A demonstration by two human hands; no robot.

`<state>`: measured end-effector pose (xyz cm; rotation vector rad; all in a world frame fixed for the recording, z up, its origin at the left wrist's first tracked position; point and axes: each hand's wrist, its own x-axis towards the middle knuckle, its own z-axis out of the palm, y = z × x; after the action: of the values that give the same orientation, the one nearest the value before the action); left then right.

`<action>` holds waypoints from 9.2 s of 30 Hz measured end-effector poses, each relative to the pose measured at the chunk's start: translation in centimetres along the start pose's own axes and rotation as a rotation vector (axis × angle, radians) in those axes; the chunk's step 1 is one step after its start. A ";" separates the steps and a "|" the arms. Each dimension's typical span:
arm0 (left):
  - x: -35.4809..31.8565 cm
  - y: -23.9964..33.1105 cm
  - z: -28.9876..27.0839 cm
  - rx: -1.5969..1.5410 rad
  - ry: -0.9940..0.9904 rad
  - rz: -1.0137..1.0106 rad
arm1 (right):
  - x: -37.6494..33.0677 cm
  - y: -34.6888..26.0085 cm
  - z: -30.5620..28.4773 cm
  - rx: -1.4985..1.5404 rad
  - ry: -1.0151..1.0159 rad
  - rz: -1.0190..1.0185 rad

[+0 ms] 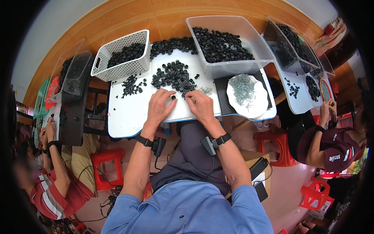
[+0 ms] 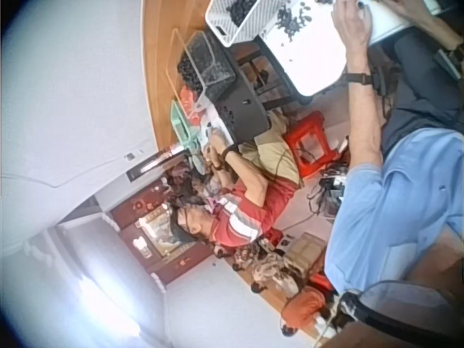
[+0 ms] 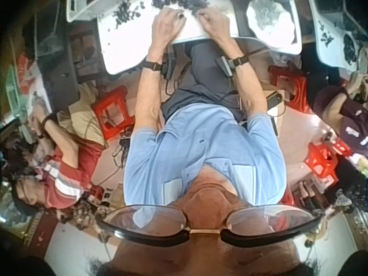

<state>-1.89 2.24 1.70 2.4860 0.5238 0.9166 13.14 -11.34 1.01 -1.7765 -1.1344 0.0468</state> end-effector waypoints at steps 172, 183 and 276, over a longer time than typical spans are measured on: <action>-0.9 2.4 2.9 -0.356 0.093 -0.190 | -0.5 -0.6 0.5 0.166 0.093 -0.138; -1.0 2.0 3.0 -0.436 0.051 -0.210 | -0.5 -0.2 0.7 0.219 0.096 -0.122; -0.8 0.7 2.3 -0.881 0.020 -0.501 | -0.3 1.8 -2.7 0.225 0.303 0.112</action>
<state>-0.76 0.65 0.11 1.4654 0.5528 0.7403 15.55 -13.60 0.92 -1.5819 -0.7800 -0.0265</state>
